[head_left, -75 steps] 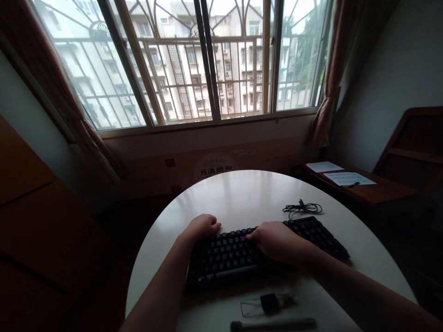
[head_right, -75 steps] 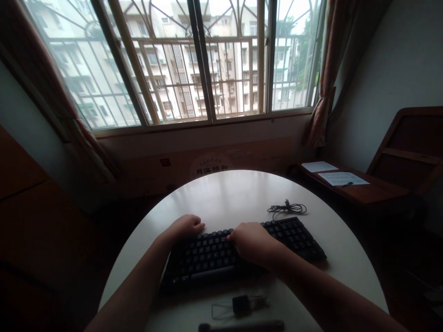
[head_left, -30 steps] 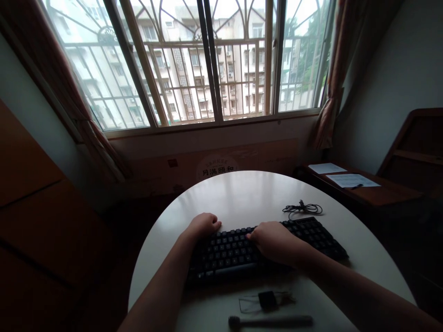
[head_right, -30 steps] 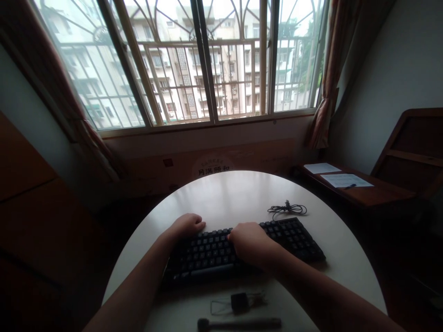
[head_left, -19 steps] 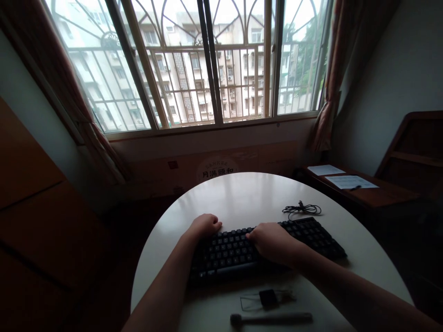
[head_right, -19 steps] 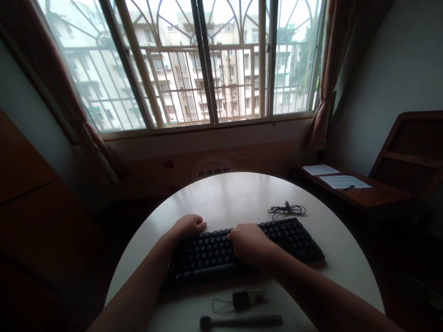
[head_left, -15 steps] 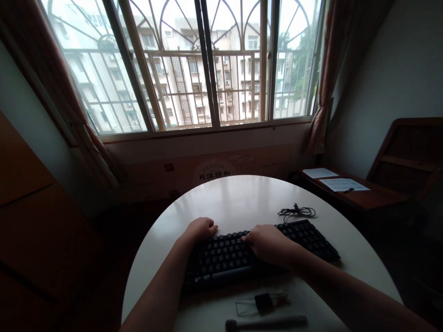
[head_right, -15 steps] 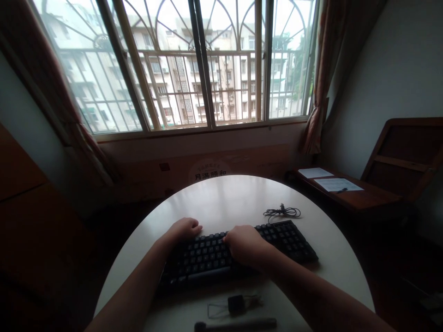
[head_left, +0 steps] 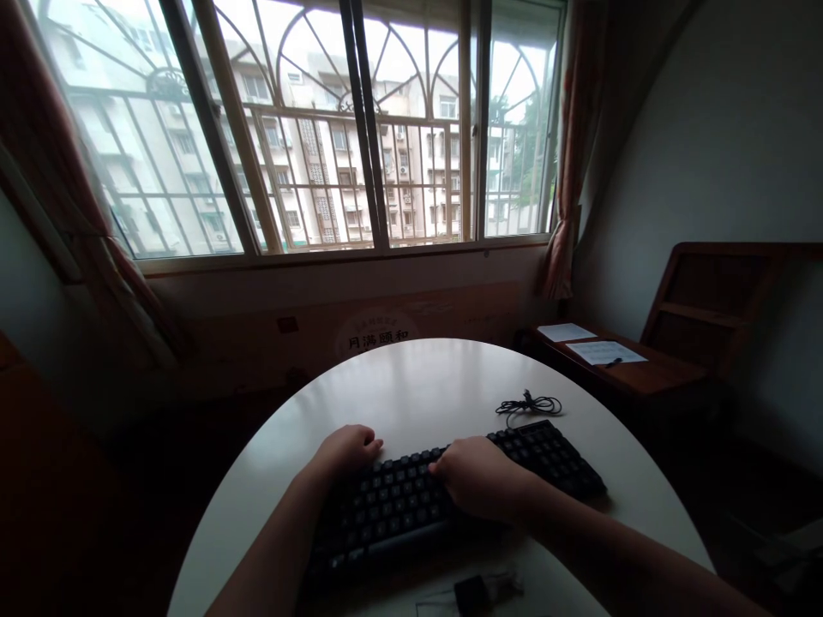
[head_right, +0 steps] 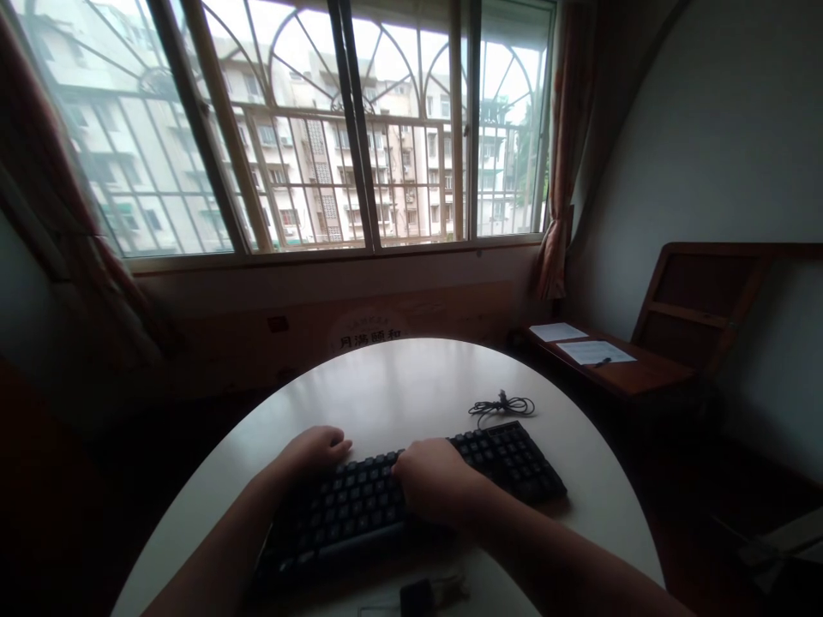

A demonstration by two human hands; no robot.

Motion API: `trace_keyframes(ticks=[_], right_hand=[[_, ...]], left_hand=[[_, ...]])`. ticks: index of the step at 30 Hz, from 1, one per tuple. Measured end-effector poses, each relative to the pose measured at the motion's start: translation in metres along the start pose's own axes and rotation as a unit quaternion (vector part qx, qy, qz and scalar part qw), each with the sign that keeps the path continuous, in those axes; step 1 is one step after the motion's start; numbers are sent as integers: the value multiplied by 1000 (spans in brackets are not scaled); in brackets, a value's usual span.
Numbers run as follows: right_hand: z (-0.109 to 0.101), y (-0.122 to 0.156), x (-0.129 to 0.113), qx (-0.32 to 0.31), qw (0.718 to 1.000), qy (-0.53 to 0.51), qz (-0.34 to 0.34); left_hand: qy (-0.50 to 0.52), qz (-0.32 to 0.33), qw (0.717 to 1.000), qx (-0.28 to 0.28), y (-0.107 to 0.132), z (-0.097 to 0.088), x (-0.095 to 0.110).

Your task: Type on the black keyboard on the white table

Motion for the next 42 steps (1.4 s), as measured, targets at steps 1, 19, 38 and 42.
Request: trace_keyframes(ticks=[1, 19, 38, 42], right_hand=[[0, 0, 0, -1, 1000, 0, 2], [-3, 2, 4, -10, 1000, -2, 3], [-4, 0, 9, 3, 1000, -11, 1], [-3, 0, 8, -14, 1000, 4, -5]], left_hand=[[2, -1, 1000, 1, 1, 0, 0], [29, -2, 1000, 6, 8, -8, 4], [33, -8, 999, -2, 5, -8, 4], [38, -7, 999, -5, 2, -4, 1]])
Point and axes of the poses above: each hand's wrist, its own y-axis away from the middle knuckle, its own z-axis out of the palm, x = y × z, the point moved 5 cm from there along -y, towards the middle knuckle, and after that the axes turned 2 degrees about -z, right-handed, at the moved point
